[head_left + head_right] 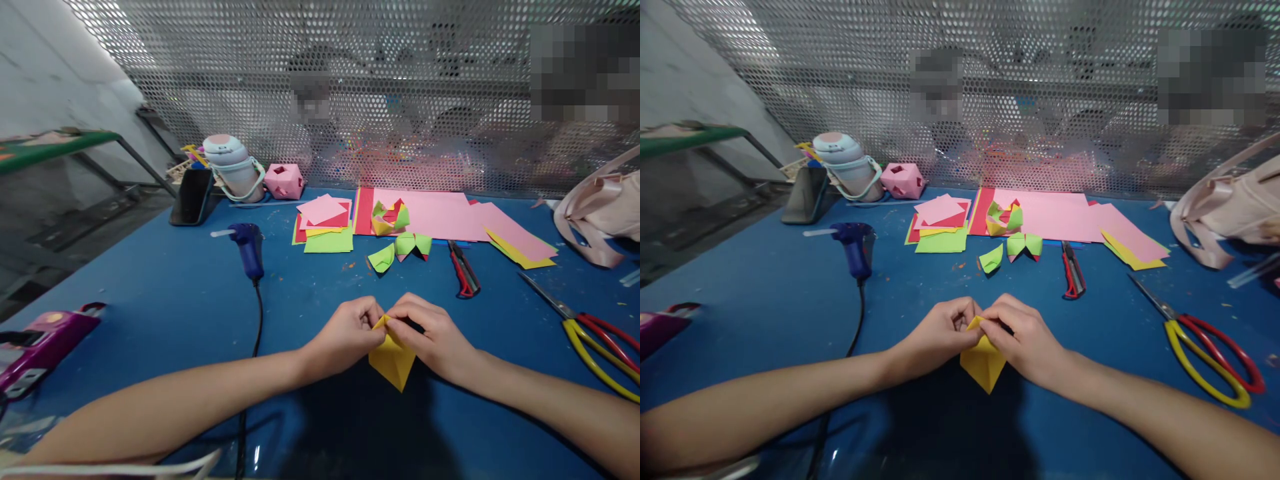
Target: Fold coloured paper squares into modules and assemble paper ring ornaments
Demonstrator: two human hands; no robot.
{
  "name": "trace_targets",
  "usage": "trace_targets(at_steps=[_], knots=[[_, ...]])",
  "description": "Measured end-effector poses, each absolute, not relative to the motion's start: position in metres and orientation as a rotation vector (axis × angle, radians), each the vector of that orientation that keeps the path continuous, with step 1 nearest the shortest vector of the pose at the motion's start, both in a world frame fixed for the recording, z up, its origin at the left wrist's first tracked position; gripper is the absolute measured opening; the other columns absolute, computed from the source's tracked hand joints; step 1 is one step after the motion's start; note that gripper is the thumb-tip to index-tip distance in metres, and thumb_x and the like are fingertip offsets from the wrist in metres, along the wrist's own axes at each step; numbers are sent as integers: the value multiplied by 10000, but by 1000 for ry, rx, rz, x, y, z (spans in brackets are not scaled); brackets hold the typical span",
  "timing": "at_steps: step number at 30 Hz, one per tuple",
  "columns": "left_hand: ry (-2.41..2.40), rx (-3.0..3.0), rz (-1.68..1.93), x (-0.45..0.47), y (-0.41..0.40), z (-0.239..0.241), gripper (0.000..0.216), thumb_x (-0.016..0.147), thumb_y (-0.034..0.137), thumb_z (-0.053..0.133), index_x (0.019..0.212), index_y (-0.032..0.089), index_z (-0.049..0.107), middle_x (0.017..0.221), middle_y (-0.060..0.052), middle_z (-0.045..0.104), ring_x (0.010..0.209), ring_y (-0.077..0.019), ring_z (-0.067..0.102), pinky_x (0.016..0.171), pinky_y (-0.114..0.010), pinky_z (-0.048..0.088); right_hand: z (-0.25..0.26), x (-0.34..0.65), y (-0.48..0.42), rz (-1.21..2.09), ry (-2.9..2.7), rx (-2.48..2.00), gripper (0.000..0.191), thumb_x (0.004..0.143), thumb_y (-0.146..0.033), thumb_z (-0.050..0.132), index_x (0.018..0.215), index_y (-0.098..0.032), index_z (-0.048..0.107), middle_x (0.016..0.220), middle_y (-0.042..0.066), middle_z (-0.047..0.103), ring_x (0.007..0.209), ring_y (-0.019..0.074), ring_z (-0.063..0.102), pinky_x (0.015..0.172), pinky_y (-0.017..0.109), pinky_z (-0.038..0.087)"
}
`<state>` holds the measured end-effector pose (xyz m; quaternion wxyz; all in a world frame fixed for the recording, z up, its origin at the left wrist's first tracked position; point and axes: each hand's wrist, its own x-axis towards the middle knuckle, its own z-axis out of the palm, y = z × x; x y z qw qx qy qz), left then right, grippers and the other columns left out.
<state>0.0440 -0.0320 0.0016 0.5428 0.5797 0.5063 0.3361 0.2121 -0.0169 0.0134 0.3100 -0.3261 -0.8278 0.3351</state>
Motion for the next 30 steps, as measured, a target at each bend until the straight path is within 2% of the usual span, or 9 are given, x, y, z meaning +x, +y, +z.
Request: trace_targets(at_steps=[9, 13, 17, 19, 22, 26, 30], knots=[[1161, 1445, 767, 42, -33, 2, 173, 643, 138, 516, 562, 176, 368, 597, 49, 445, 527, -68, 324, 469, -187, 234, 12, 211, -17, 845, -2149, -769, 118, 840, -152, 551, 759, -169, 634, 690, 21, 581, 659, 125, 551, 599, 249, 433], [1171, 1489, 736, 42, -33, 2, 167, 626, 126, 507, 554, 178, 365, 556, 70, 374, 516, -67, 303, 461, -187, 216, 14, 212, -17, 867, -2170, -741, 129, 852, -149, 529, 799, -181, 643, 719, 24, 597, 688, 127, 555, 618, 248, 443], [1128, 1507, 719, 43, -33, 0, 179, 620, 130, 521, 546, 175, 363, 569, 66, 390, 534, -70, 318, 477, -188, 236, 14, 212, -18, 832, -2216, -673, 158, 869, -155, 494, 803, -188, 633, 721, 29, 603, 698, 135, 550, 627, 257, 445], [1140, 1476, 750, 43, -32, 1, 199, 622, 161, 554, 548, 176, 370, 558, 68, 381, 525, -71, 316, 477, -191, 235, 13, 212, -18, 839, -2225, -672, 106, 865, -190, 514, 864, -192, 620, 784, 37, 610, 752, 144, 556, 668, 266, 453], [1203, 1355, 928, 43, -30, 5, 219, 645, 213, 584, 568, 177, 382, 607, 49, 444, 560, -82, 389, 509, -196, 290, 10, 212, -16, 841, -2171, -902, 147, 812, -237, 594, 949, -191, 566, 839, 30, 588, 755, 144, 553, 667, 260, 459], [1199, 1239, 1045, 43, -27, 6, 181, 681, 207, 570, 631, 182, 397, 659, 36, 506, 626, -102, 474, 560, -202, 360, 4, 212, -13, 859, -2121, -1143, 48, 834, -212, 535, 795, -186, 544, 686, -18, 556, 612, 116, 519, 555, 228, 413], [1215, 1281, 969, 43, -27, 2, 105, 689, 202, 560, 707, 178, 459, 608, 59, 471, 558, -88, 438, 507, -189, 327, 4, 212, -12, 815, -2147, -1070, 85, 843, -197, 524, 785, -180, 584, 718, -4, 591, 656, 124, 549, 594, 237, 413]])
